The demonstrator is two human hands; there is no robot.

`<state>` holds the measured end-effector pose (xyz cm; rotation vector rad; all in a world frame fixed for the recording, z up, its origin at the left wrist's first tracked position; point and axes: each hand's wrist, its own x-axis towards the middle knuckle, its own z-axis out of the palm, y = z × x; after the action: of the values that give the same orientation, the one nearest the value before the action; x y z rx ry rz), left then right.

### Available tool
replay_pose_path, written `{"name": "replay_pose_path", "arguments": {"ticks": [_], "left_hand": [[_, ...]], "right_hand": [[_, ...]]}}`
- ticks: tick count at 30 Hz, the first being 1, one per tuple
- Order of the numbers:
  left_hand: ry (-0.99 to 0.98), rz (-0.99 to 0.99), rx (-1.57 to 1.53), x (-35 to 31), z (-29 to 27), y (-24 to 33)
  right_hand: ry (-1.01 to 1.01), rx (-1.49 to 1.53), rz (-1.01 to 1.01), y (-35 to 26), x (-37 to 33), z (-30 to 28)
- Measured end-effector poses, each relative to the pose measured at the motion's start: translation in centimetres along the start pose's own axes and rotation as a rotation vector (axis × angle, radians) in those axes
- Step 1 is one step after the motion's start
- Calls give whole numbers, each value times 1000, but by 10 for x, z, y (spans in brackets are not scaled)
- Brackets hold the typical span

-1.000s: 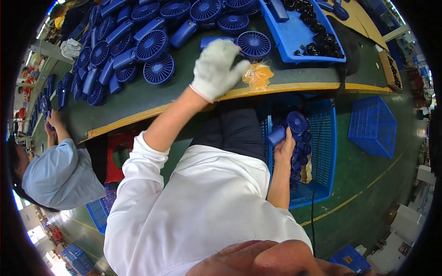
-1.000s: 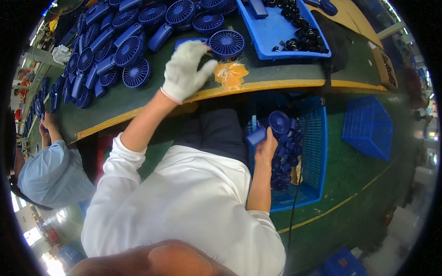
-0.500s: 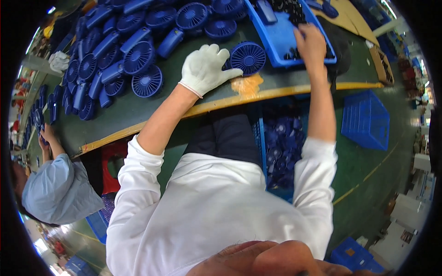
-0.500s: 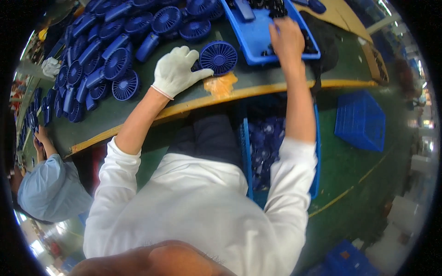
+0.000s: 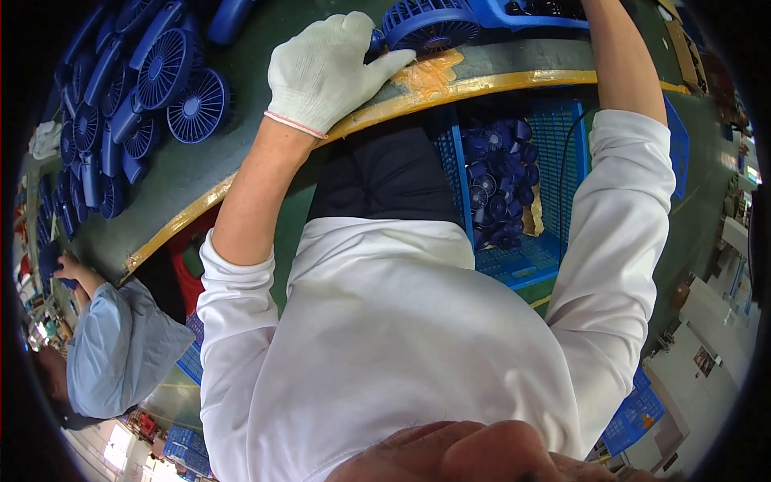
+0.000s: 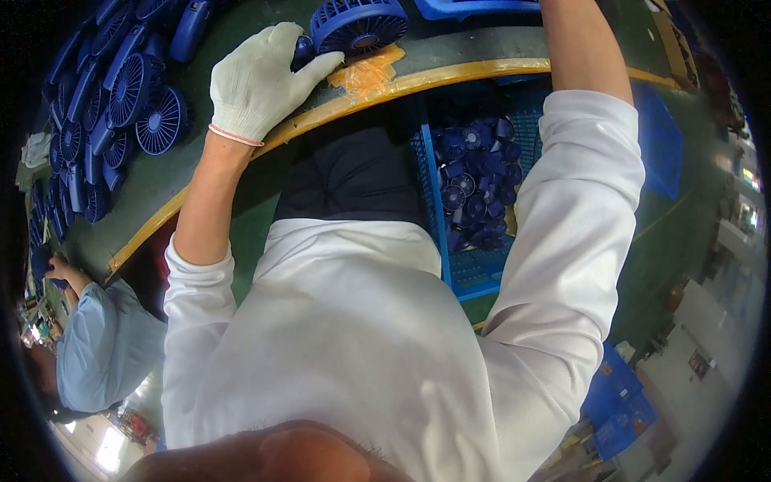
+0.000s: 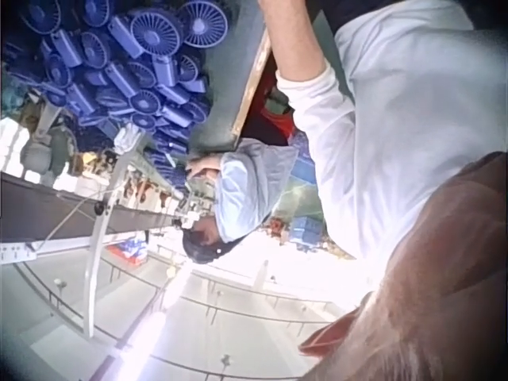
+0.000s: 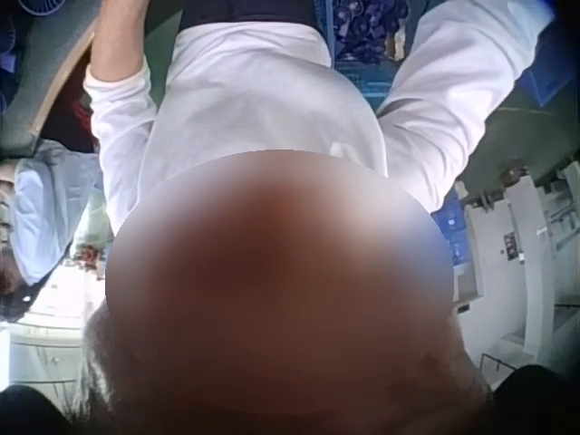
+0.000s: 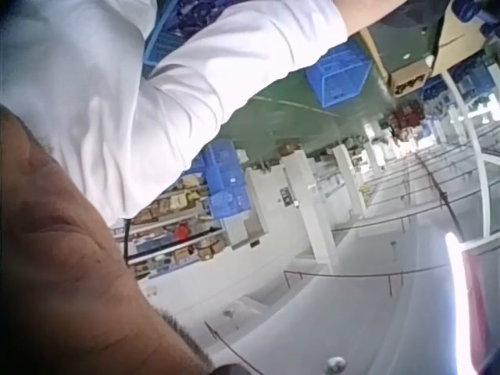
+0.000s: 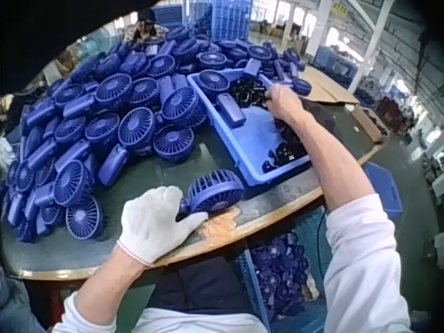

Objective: The person assembles handheld fans by attaching a black plastic clip to a blue fan body and placing the finished unit into a blue crate.

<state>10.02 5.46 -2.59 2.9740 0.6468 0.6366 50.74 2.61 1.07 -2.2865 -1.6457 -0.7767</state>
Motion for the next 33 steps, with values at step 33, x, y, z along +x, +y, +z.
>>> {"name": "replay_pose_path", "arguments": {"ticks": [33], "left_hand": [[93, -689, -1767, -114, -47, 44]], "right_hand": [[689, 647, -8, -304, -192, -144]]}}
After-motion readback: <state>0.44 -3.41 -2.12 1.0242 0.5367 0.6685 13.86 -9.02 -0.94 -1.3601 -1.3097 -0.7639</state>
